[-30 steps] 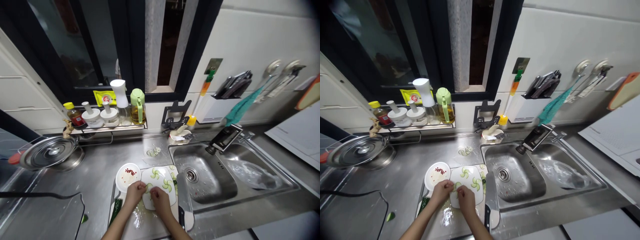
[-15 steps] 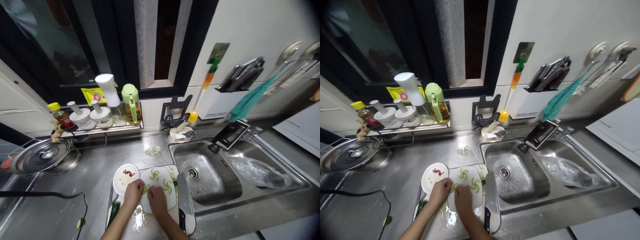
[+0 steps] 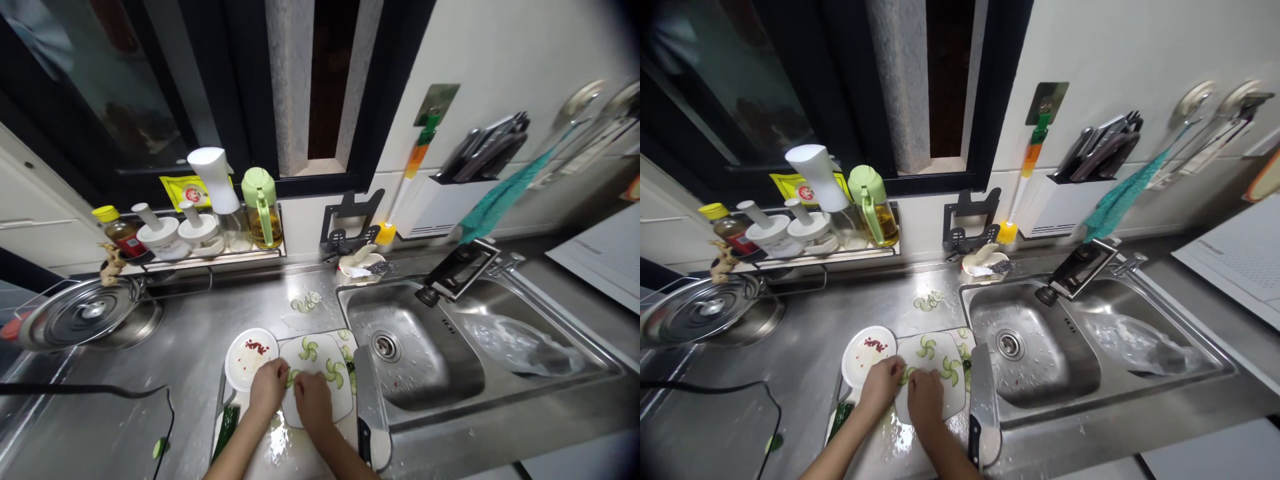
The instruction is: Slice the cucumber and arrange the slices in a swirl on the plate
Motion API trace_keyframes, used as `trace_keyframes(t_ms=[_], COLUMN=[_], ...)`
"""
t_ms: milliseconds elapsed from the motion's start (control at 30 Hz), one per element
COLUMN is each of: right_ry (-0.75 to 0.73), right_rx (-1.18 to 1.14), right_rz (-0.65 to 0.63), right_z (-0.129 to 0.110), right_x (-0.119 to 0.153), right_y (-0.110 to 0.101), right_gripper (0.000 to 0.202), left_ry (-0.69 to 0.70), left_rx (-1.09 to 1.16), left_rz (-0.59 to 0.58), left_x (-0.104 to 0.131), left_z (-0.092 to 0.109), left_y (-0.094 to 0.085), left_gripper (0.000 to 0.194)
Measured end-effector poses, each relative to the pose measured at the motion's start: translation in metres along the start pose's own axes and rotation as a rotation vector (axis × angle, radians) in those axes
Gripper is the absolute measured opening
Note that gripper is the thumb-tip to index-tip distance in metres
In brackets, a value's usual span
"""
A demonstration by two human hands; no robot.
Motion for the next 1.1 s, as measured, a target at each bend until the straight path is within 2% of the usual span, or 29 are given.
trace_keyframes(t_ms=[300, 567, 700, 833, 967, 1100], right_ry=[-0.027, -0.039, -0.055, -0.089, -0.118, -0.155], right_rx=[0.038, 0.068, 0.077, 0.074, 0.056, 0.032], right_rz=[0.004, 0.006, -0.001, 0.004, 0.005, 0.023], right_z=[-0.004, -0.006, -0.004, 0.003, 0.011, 0.012], right_x=[-0.001, -0.001, 0.0, 0.006, 0.017, 0.026], right_y=[0.0, -0.002, -0.004, -0.008, -0.01, -0.01], right_gripper=[0.02, 0.02, 0.02, 0.019, 0.02, 0.02], left_ry=[-0.029, -0.014, 0.027, 0.019, -0.102, -0.196], left_rx=[-0.132, -0.101, -0.033, 0.063, 0.053, 0.004], left_rz=[0.003, 0.012, 0.048, 0.153, 0.257, 0.268], left_x=[0.001, 0.002, 0.005, 0.006, 0.002, -0.007], left_z=[0.003, 0.005, 0.006, -0.007, -0.031, -0.045], left_y=[0.003, 0.002, -0.003, -0.021, -0.042, -0.048], left_gripper=[0.015, 0.015, 0.018, 0.022, 0.024, 0.023])
Point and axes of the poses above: each hand's wrist, its own x-axis away from the middle knuckle, its own y-axis out of the palm, z = x × y, the point moved 3 cm from there along -x, towards the middle knuckle, and after that the axes turned 4 degrees about -y, right-handed, at the moved point
